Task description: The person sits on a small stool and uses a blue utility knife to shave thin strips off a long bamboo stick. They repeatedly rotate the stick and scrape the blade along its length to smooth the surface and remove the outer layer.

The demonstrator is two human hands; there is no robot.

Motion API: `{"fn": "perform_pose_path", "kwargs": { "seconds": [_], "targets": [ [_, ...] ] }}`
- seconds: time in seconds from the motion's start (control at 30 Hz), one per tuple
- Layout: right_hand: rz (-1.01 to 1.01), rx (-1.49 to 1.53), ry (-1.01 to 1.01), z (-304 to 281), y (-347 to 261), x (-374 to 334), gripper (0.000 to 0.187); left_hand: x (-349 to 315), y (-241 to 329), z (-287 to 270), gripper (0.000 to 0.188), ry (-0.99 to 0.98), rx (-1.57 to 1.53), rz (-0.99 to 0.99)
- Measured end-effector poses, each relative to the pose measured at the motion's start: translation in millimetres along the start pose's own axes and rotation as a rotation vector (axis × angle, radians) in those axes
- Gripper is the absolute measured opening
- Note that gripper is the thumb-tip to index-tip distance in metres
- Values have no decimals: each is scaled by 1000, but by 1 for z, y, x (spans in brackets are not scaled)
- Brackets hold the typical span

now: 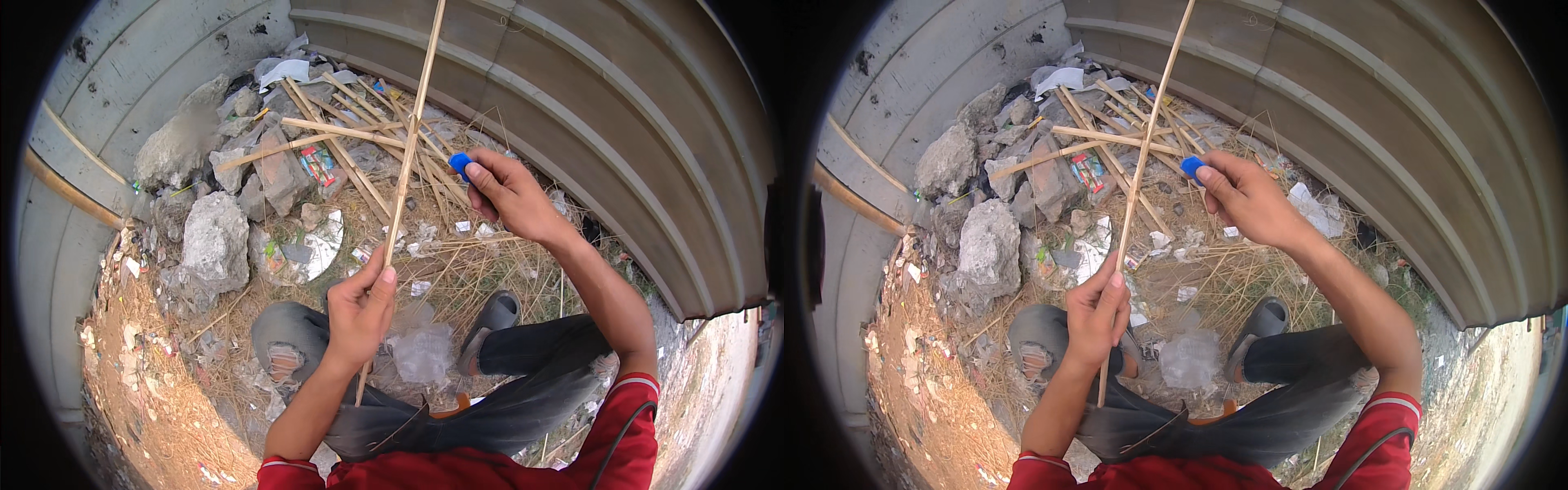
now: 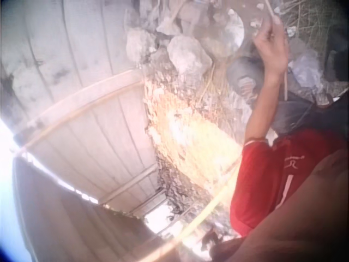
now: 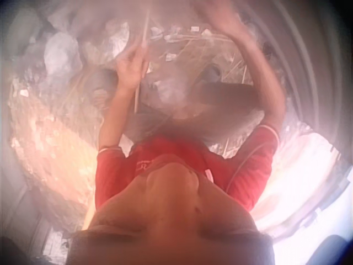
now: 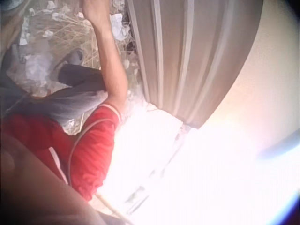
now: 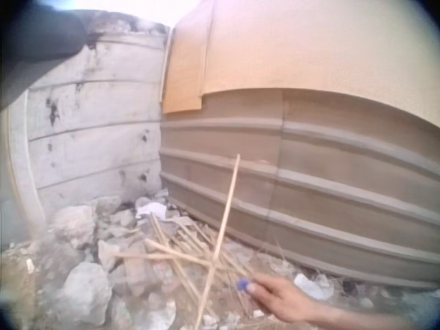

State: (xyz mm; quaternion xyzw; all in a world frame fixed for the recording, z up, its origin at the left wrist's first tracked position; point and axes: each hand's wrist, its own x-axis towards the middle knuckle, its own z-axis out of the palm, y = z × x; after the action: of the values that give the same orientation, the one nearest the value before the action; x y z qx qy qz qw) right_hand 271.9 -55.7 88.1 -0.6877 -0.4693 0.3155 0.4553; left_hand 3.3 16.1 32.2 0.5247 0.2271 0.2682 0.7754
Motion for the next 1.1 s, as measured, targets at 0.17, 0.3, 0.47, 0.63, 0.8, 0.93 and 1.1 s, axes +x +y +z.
{"fn": "perform_pose_path", "kwargs": {
  "seconds": [0.17,0.3,0.47,0.63,0.8,0.93,1.1],
  "targets": [
    [75,36,83,-24,6,-31,33,-2,-20,14,45,-96,229,74],
    [120,45,40,-38,16,-38,23,-2,-32,15,45,-131,280,56],
    [66,386,-165,-50,25,-46,66,1,-25,15,45,-126,218,-38],
    [-40,502,-197,-52,36,-51,64,8,-24,13,46,-32,116,-90],
    [-121,497,-155,-49,39,-51,61,12,-27,15,46,3,69,-97],
    [-120,486,-152,-42,38,-49,60,16,-28,15,46,28,25,-109],
    [-115,422,-148,-37,41,-44,58,19,-26,15,46,40,23,-114]
  ]
}}
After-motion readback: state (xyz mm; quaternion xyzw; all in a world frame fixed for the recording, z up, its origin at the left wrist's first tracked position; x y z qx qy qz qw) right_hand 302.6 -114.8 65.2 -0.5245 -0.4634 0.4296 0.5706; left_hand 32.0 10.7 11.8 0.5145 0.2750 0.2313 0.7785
